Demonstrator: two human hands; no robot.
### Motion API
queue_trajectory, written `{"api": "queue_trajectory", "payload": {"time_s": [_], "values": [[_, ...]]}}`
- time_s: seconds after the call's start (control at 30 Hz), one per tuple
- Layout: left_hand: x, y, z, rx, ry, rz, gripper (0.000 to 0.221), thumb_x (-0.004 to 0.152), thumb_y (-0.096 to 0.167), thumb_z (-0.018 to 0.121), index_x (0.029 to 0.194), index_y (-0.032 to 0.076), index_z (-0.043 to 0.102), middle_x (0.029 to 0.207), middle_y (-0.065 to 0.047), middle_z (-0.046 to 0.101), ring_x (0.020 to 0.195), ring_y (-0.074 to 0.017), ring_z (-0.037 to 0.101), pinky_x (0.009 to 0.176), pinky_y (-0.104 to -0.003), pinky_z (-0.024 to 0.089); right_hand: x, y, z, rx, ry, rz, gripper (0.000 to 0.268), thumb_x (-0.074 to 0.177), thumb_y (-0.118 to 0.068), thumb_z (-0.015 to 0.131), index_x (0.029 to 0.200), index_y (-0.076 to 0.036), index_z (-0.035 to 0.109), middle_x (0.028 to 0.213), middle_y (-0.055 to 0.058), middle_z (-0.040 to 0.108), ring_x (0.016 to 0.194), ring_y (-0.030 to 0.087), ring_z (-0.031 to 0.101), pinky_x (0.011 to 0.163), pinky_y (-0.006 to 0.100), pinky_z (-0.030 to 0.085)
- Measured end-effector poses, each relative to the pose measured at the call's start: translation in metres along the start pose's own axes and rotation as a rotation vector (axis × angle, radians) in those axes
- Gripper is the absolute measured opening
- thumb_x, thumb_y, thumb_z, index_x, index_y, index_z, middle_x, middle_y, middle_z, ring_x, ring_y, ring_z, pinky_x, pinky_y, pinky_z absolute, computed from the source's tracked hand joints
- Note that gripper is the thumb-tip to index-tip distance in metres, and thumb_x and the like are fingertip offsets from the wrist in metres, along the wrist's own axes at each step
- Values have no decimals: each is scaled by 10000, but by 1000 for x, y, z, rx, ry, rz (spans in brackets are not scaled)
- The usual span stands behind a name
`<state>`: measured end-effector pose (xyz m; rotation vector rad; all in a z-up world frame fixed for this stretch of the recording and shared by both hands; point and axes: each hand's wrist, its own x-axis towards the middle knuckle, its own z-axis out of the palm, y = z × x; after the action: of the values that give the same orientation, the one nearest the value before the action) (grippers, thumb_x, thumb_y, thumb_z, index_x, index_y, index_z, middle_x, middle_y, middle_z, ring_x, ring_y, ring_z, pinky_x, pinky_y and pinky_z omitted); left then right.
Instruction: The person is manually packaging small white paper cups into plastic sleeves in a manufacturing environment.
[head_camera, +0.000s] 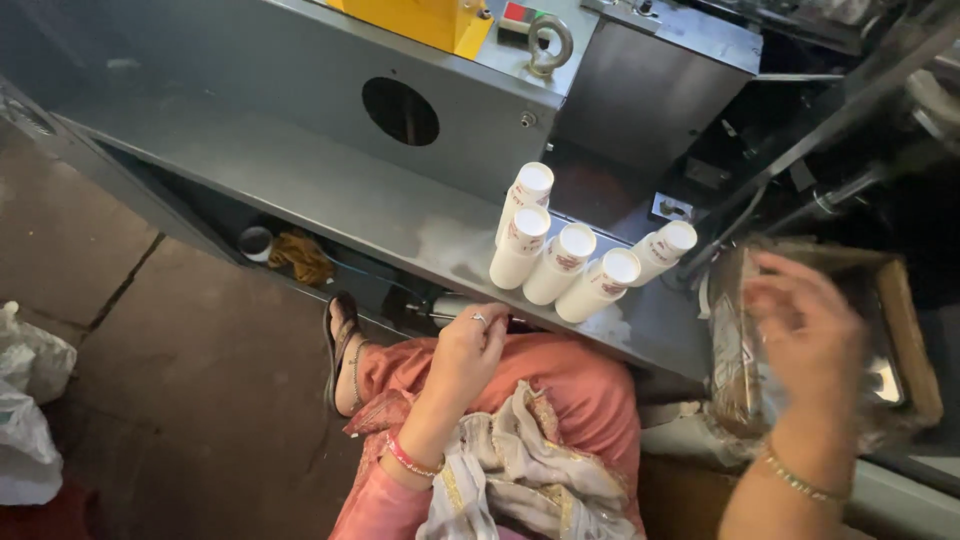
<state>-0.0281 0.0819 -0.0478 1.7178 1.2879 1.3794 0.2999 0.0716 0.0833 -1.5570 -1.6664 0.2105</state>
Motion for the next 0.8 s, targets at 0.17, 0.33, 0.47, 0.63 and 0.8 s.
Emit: {"api": "queue_trajectory", "payload": {"time_s": [0.17,0.33,0.47,0.63,0.8], "values": [[-14,10,2,-55,-44,-97,186,938,81,636,1094,11,710,959,-152,722,797,-264,719,695,-337,561,-19,164,-19,-420,-65,91,133,946,-60,670,1064,-39,728,1290,135,685,1078,331,680,887,430,550],[-22,31,14,-80,-117,-114,191,931,91,631,1089,14,706,947,-149,722,745,-267,702,687,-336,554,-48,216,12,-654,-205,-28,152,838,-24,620,969,-20,697,1125,190,681,1091,415,640,964,474,530],[-27,38,25,-98,-128,32,161,946,81,641,1071,12,715,958,-161,720,836,-273,715,725,-345,556,-43,147,-4,-550,-83,27,58,868,-7,635,921,4,657,998,208,675,1008,431,644,873,499,520],[-33,47,21,-109,-184,-8,162,941,75,629,1063,5,709,925,-160,718,807,-266,714,717,-350,552,-49,60,-22,-227,67,-71,72,999,-44,638,1035,16,620,1039,174,680,903,332,685,773,430,539],[-33,58,26,-143,-236,-53,175,996,126,598,1063,-3,694,873,-147,722,797,-225,726,737,-326,559,-81,-9,-12,922,-163,42,57,1008,-78,612,1059,-71,587,1015,77,698,917,217,744,811,369,628]]}}
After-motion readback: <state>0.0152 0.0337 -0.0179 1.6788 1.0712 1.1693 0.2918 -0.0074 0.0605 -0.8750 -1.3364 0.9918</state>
